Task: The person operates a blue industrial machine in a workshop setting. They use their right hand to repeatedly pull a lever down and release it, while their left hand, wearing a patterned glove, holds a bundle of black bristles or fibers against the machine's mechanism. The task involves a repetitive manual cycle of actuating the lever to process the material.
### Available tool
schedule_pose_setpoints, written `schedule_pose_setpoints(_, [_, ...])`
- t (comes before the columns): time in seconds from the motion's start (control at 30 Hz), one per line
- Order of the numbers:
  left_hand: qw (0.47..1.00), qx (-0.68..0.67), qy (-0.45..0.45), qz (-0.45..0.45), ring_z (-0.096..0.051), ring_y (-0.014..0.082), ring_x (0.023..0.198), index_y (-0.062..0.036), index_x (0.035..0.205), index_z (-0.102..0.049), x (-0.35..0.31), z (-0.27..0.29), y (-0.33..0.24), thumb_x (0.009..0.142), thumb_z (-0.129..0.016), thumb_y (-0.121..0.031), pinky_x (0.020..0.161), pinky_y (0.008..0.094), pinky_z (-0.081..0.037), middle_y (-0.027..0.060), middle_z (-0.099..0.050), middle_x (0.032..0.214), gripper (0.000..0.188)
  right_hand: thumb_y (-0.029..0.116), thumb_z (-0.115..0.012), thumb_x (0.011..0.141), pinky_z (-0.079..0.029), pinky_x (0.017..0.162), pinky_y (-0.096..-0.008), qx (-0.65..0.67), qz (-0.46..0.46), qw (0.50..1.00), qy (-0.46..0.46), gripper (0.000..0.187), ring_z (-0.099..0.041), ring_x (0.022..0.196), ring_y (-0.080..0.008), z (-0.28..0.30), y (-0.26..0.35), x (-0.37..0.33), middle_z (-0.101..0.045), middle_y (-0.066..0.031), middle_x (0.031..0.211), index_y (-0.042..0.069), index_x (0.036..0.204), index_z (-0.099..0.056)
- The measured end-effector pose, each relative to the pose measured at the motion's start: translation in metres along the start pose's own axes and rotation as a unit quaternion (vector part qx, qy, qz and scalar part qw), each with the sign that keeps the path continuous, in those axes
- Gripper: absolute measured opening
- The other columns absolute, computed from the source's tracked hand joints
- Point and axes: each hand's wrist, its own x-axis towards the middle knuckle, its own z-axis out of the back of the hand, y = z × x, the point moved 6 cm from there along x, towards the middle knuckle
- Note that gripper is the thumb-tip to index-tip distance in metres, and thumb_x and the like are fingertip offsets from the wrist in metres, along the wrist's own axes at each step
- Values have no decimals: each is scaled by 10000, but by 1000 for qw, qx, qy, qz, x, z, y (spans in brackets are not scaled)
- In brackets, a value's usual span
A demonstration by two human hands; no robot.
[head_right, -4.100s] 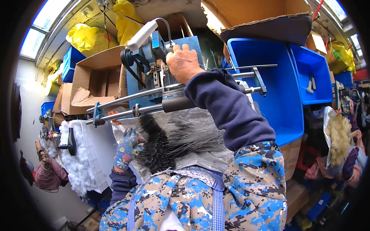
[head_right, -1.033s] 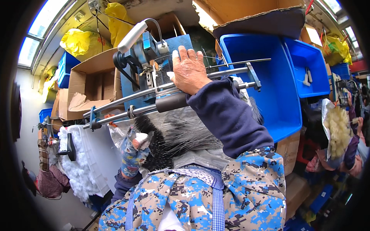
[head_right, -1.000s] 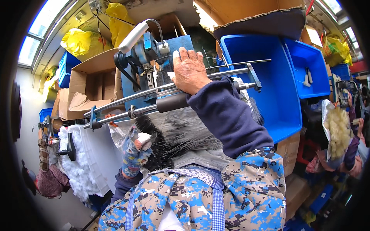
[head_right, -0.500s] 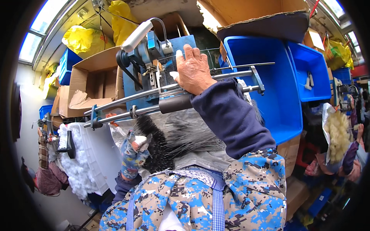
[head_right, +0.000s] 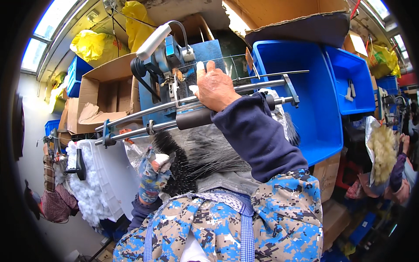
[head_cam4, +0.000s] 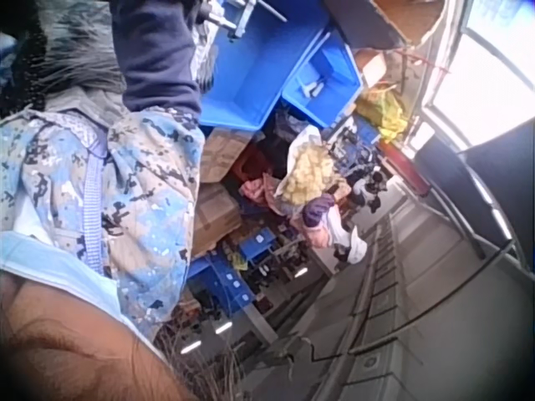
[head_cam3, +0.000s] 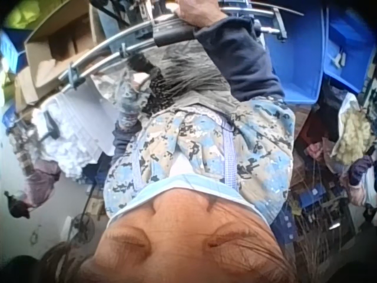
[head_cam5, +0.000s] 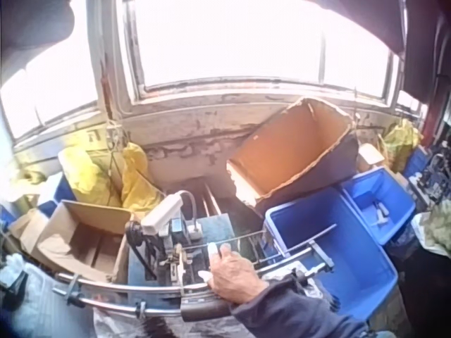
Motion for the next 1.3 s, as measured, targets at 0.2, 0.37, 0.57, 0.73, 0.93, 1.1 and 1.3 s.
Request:
schedule_pose_setpoints(0.2, [1000, -6, 7, -13, -596, 320, 822, -77, 1029, -547, 1, 2, -1, 671, -718, -42, 740, 428, -467, 111, -602, 905, 399, 315, -601, 809, -503, 729, -376, -5, 2, 1000, 15, 611, -593, 859, -349, -7, 10, 4, -463, -217, 1035, -77, 1233, -401])
schedule_pose_setpoints(0.37, [1000, 3, -24, 3, -608, 267, 726, -80, 920, -620, 8, 9, -9, 697, -677, 10, 661, 345, -482, 100, -617, 816, 247, 334, -608, 799, -505, 691, -372, 11, 22, 1000, -4, 643, -602, 820, -343, -14, 33, 9, -490, -234, 1024, -98, 1224, -393])
schedule_pose_setpoints(0.57, [1000, 14, 19, 5, -570, 361, 933, -97, 1064, -571, -7, 5, 1, 636, -745, -121, 829, 464, -444, 125, -574, 1059, 462, 305, -618, 787, -511, 628, -377, 23, 44, 998, -28, 599, -614, 736, -317, -32, 59, 19, -514, -224, 945, -115, 1152, -398])
schedule_pose_setpoints(0.73, [998, 45, -40, 30, -595, 318, 820, -102, 991, -644, 8, 35, -8, 619, -718, -81, 759, 405, -470, 110, -616, 940, 379, 278, -608, 792, -507, 662, -382, 12, 66, 998, -2, 574, -607, 746, -339, -22, 28, 11, -491, -245, 969, -126, 1145, -404])
schedule_pose_setpoints(0.93, [974, -46, -128, 182, -554, 131, 567, -14, 1057, -595, -17, 45, 17, 790, -627, -171, 462, 250, -424, 71, -611, 818, 312, 224, -632, 753, -397, 757, -418, -102, 66, 992, -39, 355, -479, 954, -282, 13, -3, 1, -493, -138, 991, 0, 1021, -570])
schedule_pose_setpoints(1.1, [953, -128, -126, 245, -500, 87, 477, 7, 1052, -582, -17, 31, 22, 873, -533, -198, 384, 216, -350, 75, -610, 804, 277, 135, -583, 754, -343, 805, -432, -216, 39, 970, -106, 267, -480, 984, -267, 29, -23, 24, -563, -106, 1007, 50, 1007, -596])
schedule_pose_setpoints(1.3, [914, -154, -252, 279, -589, 130, 656, 32, 1010, -539, -29, 64, 23, 855, -558, -43, 602, 244, -474, 92, -632, 771, 173, 94, -544, 765, -392, 740, -403, -207, 62, 974, 71, 128, -625, 788, -251, 54, 1, -6, -657, -95, 743, 117, 765, -670])
